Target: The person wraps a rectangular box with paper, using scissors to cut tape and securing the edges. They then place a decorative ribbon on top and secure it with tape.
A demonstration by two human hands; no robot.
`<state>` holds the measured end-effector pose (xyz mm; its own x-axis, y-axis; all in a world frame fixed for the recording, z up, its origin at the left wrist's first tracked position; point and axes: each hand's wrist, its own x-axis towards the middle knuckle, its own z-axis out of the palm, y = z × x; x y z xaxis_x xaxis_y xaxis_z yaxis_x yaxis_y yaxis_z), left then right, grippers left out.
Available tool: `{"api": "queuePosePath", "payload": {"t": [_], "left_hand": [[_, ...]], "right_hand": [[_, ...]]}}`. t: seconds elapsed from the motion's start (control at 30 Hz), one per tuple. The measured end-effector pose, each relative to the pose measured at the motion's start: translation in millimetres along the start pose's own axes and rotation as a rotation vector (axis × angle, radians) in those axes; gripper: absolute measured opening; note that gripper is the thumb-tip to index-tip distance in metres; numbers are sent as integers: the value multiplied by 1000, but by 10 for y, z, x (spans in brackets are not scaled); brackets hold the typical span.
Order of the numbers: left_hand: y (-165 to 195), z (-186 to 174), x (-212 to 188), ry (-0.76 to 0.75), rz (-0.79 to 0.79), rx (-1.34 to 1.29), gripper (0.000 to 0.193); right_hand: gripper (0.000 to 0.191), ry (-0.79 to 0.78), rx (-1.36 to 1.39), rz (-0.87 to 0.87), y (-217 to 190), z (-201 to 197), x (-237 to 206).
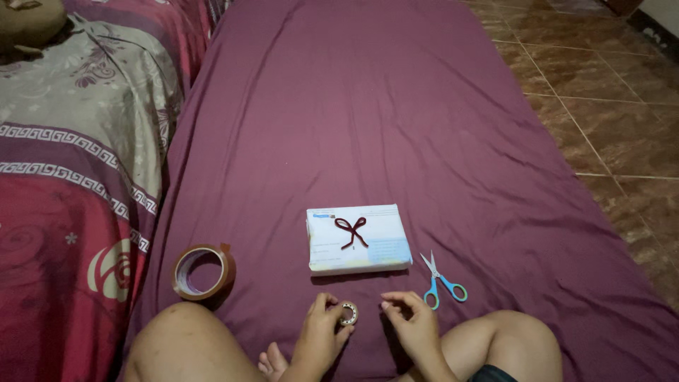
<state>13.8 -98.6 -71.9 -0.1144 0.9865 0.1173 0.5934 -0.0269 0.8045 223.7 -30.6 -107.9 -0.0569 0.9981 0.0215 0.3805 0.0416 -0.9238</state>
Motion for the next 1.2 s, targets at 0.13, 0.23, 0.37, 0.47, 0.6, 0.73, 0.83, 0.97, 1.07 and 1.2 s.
{"api": "queuePosePath", "payload": {"t": [0.13, 0.23, 0.37, 0.47, 0.6, 0.73, 0.83, 0.97, 1.07, 1.2], "left_hand": [[142, -120, 20, -55, -85, -386, 24], [352, -333, -14, -65, 52, -500, 22], [633, -617, -72, -49, 221, -589, 20], [773, -752, -79, -45, 318, -616, 22], [876, -825, -89, -49, 402, -602, 23], [950, -833, -94, -24, 418, -615, 21], [997, -867, -104, 34, 487, -548, 21], [1078, -942, -110, 93, 530, -448, 24], [1154, -993, -93, 111, 563, -394, 26], [1231, -1045, -128, 86, 659, -345, 27]], "right_hand": [[21, -162, 108, -32, -264, -118, -23], [26, -260, 233, -52, -553, -293, -42], [34, -338, 418, 46, -1031, -561, -94], [36, -371, 413, -92, -1388, -705, -213], [47, -460, 278, -320, -1735, -736, -278], [49, -399, 100, -484, -1885, -704, -341], [50, -318, 78, -556, -1901, -688, -384], [49, -191, 60, -674, -1851, -652, -438], [48, -178, 136, -599, -1787, -632, -473], [43, -206, 300, -568, -1684, -670, -488]]}}
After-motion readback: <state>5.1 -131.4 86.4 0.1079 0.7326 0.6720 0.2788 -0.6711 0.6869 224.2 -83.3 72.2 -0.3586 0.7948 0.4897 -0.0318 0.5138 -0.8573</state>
